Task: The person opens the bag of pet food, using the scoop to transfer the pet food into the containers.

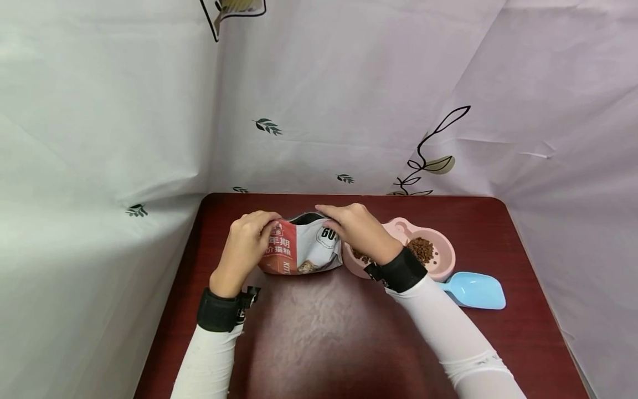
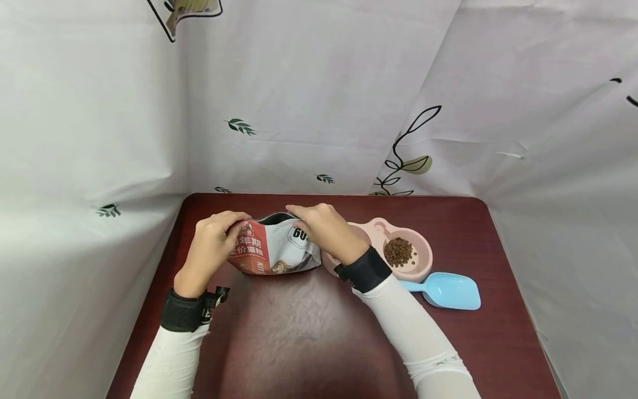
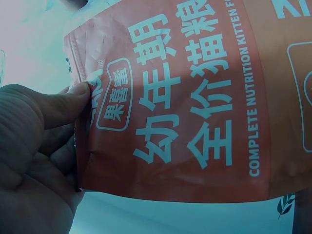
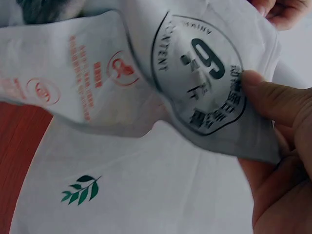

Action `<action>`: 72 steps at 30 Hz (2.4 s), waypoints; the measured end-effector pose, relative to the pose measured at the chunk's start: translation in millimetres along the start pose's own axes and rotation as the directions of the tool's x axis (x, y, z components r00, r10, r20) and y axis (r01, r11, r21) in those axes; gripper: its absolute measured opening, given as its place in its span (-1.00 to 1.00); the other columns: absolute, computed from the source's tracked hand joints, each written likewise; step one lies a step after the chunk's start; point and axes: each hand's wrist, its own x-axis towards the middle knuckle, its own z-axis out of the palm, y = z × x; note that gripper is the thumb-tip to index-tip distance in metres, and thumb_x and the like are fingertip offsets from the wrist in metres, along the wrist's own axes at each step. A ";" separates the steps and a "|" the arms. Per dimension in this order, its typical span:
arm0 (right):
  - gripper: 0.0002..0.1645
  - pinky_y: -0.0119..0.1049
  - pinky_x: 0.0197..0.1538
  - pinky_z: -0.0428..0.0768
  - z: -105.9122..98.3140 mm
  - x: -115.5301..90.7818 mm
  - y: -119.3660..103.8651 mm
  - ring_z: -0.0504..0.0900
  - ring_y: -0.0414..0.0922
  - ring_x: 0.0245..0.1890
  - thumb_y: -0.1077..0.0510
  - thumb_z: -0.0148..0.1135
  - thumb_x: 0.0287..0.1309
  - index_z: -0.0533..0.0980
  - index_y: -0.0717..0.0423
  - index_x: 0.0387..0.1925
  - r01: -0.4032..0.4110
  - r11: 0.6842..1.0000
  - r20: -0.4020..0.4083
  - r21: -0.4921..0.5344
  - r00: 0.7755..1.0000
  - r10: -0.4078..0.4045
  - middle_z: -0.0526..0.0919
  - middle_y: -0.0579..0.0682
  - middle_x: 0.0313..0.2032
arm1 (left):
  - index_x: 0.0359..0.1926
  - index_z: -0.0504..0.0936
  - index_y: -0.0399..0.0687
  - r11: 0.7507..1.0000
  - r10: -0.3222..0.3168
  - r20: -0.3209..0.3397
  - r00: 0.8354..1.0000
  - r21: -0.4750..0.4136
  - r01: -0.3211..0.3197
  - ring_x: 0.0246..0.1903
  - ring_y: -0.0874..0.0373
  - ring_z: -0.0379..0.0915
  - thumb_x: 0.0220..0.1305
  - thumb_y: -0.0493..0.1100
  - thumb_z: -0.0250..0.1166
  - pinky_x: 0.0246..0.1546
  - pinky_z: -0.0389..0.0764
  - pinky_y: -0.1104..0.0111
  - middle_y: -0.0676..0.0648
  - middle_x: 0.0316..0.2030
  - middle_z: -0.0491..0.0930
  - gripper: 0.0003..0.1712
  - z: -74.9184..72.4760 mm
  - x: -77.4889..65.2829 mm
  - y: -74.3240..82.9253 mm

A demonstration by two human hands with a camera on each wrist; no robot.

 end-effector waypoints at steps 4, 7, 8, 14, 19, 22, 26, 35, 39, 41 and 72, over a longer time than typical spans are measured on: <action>-0.60 -0.27 -0.21 0.72 2.6 -1.6 5.2 0.78 -0.19 -0.30 0.20 0.34 0.36 0.65 0.15 0.19 0.037 0.999 -0.025 0.012 0.999 -0.037 0.83 0.03 -0.09 | -0.19 0.79 -0.21 1.000 0.000 -0.009 1.000 -0.004 0.000 -0.26 -0.06 0.71 0.28 -0.39 0.42 -0.17 0.68 0.04 -0.15 -0.26 0.78 -0.89 -0.7 -0.2 -0.8; -0.65 -0.29 -0.19 0.73 4.5 -1.9 7.6 0.80 -0.19 -0.26 0.24 0.36 0.33 0.69 0.13 0.13 0.069 0.997 -0.043 0.017 0.997 -0.068 0.83 0.00 -0.10 | -0.19 0.79 -0.22 1.000 0.003 -0.014 1.000 -0.009 -0.004 -0.27 -0.07 0.71 0.28 -0.39 0.42 -0.17 0.69 0.04 -0.16 -0.27 0.78 -0.90 -1.0 -0.1 -1.0; -0.66 -0.29 -0.18 0.74 5.1 -1.8 7.9 0.81 -0.19 -0.24 0.25 0.36 0.32 0.70 0.12 0.11 0.075 0.997 -0.050 0.021 0.996 -0.074 0.83 -0.02 -0.10 | -0.19 0.79 -0.22 1.000 0.005 -0.016 1.000 -0.011 -0.005 -0.27 -0.07 0.71 0.27 -0.39 0.42 -0.17 0.69 0.04 -0.16 -0.27 0.78 -0.90 -0.9 -0.2 -1.3; -0.76 -0.29 -0.11 0.75 7.9 -1.4 6.5 0.82 -0.21 -0.18 0.26 0.36 0.32 0.77 0.07 -0.02 0.059 0.996 -0.078 0.063 0.996 -0.054 0.84 -0.08 -0.14 | -0.19 0.79 -0.23 1.000 0.008 -0.014 1.000 -0.010 -0.008 -0.28 -0.07 0.71 0.27 -0.39 0.42 -0.17 0.70 0.04 -0.17 -0.27 0.78 -0.89 -0.7 0.0 -0.8; -0.80 -0.30 -0.12 0.75 7.0 -1.6 5.2 0.82 -0.22 -0.19 0.24 0.38 0.31 0.78 0.07 -0.07 0.048 0.996 -0.091 0.075 0.995 -0.041 0.84 -0.09 -0.18 | -0.18 0.79 -0.23 1.000 0.005 -0.002 1.000 -0.004 -0.005 -0.26 -0.09 0.71 0.27 -0.39 0.43 -0.16 0.70 0.03 -0.17 -0.26 0.78 -0.89 -1.4 0.0 0.9; -0.82 -0.31 -0.13 0.74 6.3 -1.1 5.2 0.82 -0.21 -0.21 0.20 0.40 0.30 0.78 0.08 -0.09 0.053 0.995 -0.093 0.084 0.995 -0.045 0.85 -0.08 -0.20 | -0.18 0.79 -0.22 1.000 0.002 0.001 1.000 0.002 -0.002 -0.26 -0.09 0.71 0.27 -0.39 0.43 -0.16 0.70 0.03 -0.18 -0.25 0.78 -0.88 -1.7 -0.3 1.4; -0.82 -0.32 -0.11 0.74 6.2 0.0 5.2 0.82 -0.21 -0.19 0.14 0.38 0.33 0.78 0.08 -0.11 0.066 0.995 -0.090 0.080 0.994 -0.059 0.84 -0.07 -0.20 | -0.18 0.79 -0.22 1.000 -0.003 0.002 1.000 0.002 0.003 -0.26 -0.08 0.71 0.27 -0.39 0.42 -0.16 0.70 0.03 -0.17 -0.25 0.78 -0.88 -1.5 -1.6 1.1; -0.90 -0.30 -0.13 0.71 9.9 -2.6 2.4 0.74 -0.22 -0.21 0.18 0.39 0.32 0.76 0.10 -0.22 0.111 0.994 -0.134 0.014 0.985 -0.108 0.74 -0.08 -0.24 | -0.17 0.77 -0.22 1.000 0.004 0.016 1.000 0.022 -0.005 -0.24 -0.07 0.70 0.27 -0.39 0.42 -0.13 0.67 0.04 -0.17 -0.25 0.77 -0.88 -2.0 -3.0 3.1; -0.89 -0.31 -0.15 0.71 13.7 -3.3 2.8 0.72 -0.24 -0.24 0.18 0.37 0.34 0.76 0.10 -0.26 0.101 0.995 -0.155 0.006 0.983 -0.099 0.73 -0.10 -0.28 | -0.14 0.75 -0.22 0.997 0.053 0.032 0.998 0.047 -0.054 -0.23 -0.04 0.69 0.23 -0.33 0.46 -0.13 0.63 0.06 -0.16 -0.25 0.75 -0.83 -2.3 -2.8 5.6; -0.88 -0.31 -0.15 0.71 14.5 -3.3 2.7 0.72 -0.24 -0.25 0.17 0.36 0.35 0.76 0.10 -0.27 0.098 0.995 -0.157 0.001 0.983 -0.097 0.72 -0.10 -0.29 | -0.12 0.75 -0.22 0.994 0.083 0.037 0.996 0.065 -0.085 -0.23 -0.05 0.68 0.20 -0.26 0.51 -0.14 0.61 0.07 -0.15 -0.24 0.75 -0.77 -1.8 -2.7 7.3; -0.74 -0.26 -0.12 0.65 9.5 3.4 -8.4 0.67 -0.19 -0.17 0.04 0.42 0.30 0.74 0.04 -0.04 0.053 0.998 -0.107 0.024 0.993 -0.050 0.67 -0.07 -0.13 | -0.27 0.82 -0.16 0.996 0.090 0.075 0.993 -0.006 -0.090 -0.28 0.02 0.69 0.24 -0.27 0.49 -0.15 0.61 0.12 -0.08 -0.33 0.80 -0.94 11.4 9.2 15.9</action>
